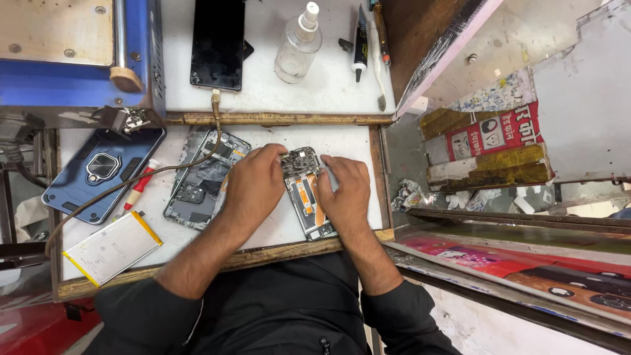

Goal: The person assembles a mobile phone by connecting a ribbon cable to the motherboard, placing the battery, and attaching a metal frame. The person handles the motherboard, battery, and frame components on a workbench.

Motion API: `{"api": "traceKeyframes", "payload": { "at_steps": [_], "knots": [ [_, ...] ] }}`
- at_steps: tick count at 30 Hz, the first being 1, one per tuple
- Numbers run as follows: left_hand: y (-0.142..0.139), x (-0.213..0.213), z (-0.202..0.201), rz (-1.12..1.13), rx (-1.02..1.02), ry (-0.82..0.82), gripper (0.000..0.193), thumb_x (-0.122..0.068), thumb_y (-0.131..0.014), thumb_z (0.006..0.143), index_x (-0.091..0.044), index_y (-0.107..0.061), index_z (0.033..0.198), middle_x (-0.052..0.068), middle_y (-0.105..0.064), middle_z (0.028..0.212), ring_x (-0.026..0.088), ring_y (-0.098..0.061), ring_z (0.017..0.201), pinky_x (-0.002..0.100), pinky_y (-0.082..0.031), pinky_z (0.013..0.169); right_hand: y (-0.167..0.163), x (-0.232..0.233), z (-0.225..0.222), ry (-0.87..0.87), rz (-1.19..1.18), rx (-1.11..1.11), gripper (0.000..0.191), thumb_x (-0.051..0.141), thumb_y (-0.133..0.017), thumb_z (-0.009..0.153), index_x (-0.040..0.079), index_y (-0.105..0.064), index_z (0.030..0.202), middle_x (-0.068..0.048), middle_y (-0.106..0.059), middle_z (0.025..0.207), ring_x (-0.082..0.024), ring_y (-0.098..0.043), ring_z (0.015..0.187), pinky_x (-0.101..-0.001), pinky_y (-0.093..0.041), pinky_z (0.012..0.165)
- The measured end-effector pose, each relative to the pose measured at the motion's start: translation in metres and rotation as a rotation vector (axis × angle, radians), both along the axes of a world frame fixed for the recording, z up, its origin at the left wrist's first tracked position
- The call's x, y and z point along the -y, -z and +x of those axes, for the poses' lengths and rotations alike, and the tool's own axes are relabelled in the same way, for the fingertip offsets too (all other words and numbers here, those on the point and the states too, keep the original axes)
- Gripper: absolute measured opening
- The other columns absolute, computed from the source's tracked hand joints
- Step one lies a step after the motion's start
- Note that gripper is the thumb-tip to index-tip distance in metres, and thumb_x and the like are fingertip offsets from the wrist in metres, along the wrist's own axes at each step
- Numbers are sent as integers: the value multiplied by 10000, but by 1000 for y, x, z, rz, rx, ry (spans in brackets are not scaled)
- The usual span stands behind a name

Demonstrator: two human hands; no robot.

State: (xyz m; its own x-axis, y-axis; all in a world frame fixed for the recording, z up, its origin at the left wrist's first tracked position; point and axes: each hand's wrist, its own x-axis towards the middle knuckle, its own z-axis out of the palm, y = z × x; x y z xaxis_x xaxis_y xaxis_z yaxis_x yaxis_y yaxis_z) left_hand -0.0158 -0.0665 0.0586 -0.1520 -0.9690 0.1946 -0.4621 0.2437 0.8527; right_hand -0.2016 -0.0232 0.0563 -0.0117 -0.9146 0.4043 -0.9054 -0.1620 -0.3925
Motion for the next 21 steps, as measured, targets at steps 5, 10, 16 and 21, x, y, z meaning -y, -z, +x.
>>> {"api": "traceKeyframes", "payload": {
  "at_steps": [5, 10, 16, 21],
  "knots": [
    [0, 13, -14, -49, -31, 21, 209, -26, -623, 931, -47, -705, 1122, 170, -699, 965, 382, -697, 871, 470, -567, 760, 0, 7, -6, 30, 26, 36, 324, -41, -593, 856, 57, -763, 1114, -109, -728, 1088, -304, -619, 1042, -400, -511, 933],
    [6, 13, -21, -57, -35, 0, 248, -11, -642, 927, -65, -708, 1161, 150, -693, 1020, 373, -700, 884, 448, -575, 740, 1, 20, -9, 17, 31, 52, 303, -46, -592, 854, 59, -762, 1082, -109, -721, 1081, -312, -616, 1038, -404, -509, 926],
    [11, 21, -21, -87, 75, -26, 295, -19, -668, 896, -95, -718, 1177, 106, -684, 1091, 327, -722, 846, 419, -594, 719, -4, 29, -8, -7, 0, 67, 286, -50, -597, 867, 72, -751, 1076, -97, -719, 1082, -304, -615, 1032, -402, -496, 912],
    [15, 27, -19, -155, 140, -22, 370, 8, -663, 902, -64, -684, 1264, 110, -681, 1107, 303, -737, 818, 396, -606, 679, -5, 38, -9, -19, 28, 53, 297, -74, -583, 869, 67, -746, 1074, -95, -715, 1080, -306, -607, 1026, -406, -489, 912]
  ]
}}
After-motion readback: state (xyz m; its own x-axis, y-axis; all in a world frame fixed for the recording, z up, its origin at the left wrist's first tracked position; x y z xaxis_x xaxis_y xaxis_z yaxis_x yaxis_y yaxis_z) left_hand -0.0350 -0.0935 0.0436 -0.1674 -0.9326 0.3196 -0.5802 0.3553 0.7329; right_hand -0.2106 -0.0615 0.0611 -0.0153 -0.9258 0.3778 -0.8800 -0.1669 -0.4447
